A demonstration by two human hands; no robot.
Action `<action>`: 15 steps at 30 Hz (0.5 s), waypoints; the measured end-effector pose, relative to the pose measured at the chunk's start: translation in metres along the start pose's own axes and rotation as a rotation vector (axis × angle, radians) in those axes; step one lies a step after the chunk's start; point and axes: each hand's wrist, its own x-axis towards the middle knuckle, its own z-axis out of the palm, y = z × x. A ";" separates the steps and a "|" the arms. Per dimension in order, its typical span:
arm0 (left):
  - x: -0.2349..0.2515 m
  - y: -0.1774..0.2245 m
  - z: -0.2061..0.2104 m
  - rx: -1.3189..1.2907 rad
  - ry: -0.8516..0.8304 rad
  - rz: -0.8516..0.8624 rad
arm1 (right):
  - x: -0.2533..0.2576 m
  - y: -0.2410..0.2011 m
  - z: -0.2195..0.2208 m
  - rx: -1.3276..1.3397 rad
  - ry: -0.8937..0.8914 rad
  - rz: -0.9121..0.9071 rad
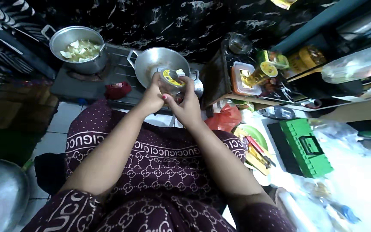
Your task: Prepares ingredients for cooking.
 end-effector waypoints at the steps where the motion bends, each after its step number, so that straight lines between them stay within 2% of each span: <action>1: 0.003 -0.003 0.002 0.004 0.001 0.004 | 0.001 0.001 0.003 0.051 0.011 0.049; 6: 0.006 0.002 0.008 -0.016 -0.067 -0.028 | 0.013 0.010 0.002 0.177 0.124 0.153; 9: 0.010 -0.004 0.011 -0.094 -0.072 -0.050 | 0.031 0.014 -0.011 0.230 0.101 0.235; 12: 0.013 -0.006 0.008 -0.147 0.046 -0.113 | 0.058 0.027 -0.027 0.193 0.015 0.309; 15: 0.014 -0.008 -0.003 -0.181 0.275 -0.200 | 0.085 0.046 -0.037 0.076 -0.132 0.370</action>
